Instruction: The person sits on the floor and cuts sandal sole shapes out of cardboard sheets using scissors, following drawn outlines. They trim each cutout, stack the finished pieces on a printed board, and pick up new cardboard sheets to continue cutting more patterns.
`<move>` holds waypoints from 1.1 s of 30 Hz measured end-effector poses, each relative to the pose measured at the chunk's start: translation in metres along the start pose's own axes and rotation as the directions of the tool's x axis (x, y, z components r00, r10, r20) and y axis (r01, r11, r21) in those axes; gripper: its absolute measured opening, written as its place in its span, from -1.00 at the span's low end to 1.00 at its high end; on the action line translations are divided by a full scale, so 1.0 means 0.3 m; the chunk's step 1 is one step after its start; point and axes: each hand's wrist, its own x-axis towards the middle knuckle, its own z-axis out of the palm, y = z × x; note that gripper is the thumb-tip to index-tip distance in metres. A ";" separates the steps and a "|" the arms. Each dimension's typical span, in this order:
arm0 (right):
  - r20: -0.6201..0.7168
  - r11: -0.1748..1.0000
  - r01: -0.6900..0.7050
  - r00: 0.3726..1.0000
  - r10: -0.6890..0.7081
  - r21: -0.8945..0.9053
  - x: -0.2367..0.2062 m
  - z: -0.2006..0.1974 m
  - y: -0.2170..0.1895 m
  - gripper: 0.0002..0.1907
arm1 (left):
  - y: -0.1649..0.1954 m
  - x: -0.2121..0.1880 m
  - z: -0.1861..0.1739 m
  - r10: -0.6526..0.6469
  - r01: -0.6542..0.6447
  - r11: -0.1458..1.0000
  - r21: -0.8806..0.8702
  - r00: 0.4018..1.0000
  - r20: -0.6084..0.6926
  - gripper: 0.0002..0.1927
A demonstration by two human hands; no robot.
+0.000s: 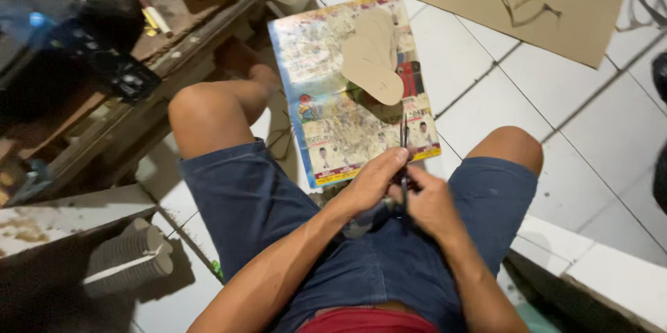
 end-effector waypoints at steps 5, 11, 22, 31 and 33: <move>0.231 0.950 -0.236 0.955 0.187 0.205 -0.098 0.071 0.011 -0.77 | -0.033 -0.037 -0.019 -0.148 0.145 0.983 -0.114 0.989 -0.021 -0.47; 0.319 0.892 -0.376 0.902 0.291 0.250 -0.118 -0.101 0.043 -0.75 | 0.131 -0.111 -0.170 0.059 -0.139 0.912 -0.385 0.975 -0.212 -0.70; 0.593 0.720 0.050 0.608 0.527 -0.692 0.231 0.021 0.375 -0.63 | 0.267 -0.115 -0.234 0.135 -0.184 0.955 -0.233 0.968 -0.212 -0.54; 0.591 0.693 0.084 0.601 0.538 -0.716 0.506 0.050 0.286 -0.48 | 0.209 -0.019 -0.254 -0.098 0.062 0.966 -0.250 0.986 -0.133 -0.51; 0.554 0.708 0.001 0.623 0.551 -0.706 0.536 0.008 0.290 -0.46 | 0.284 0.151 -0.217 -0.224 0.209 0.956 -0.207 0.973 -0.054 -0.53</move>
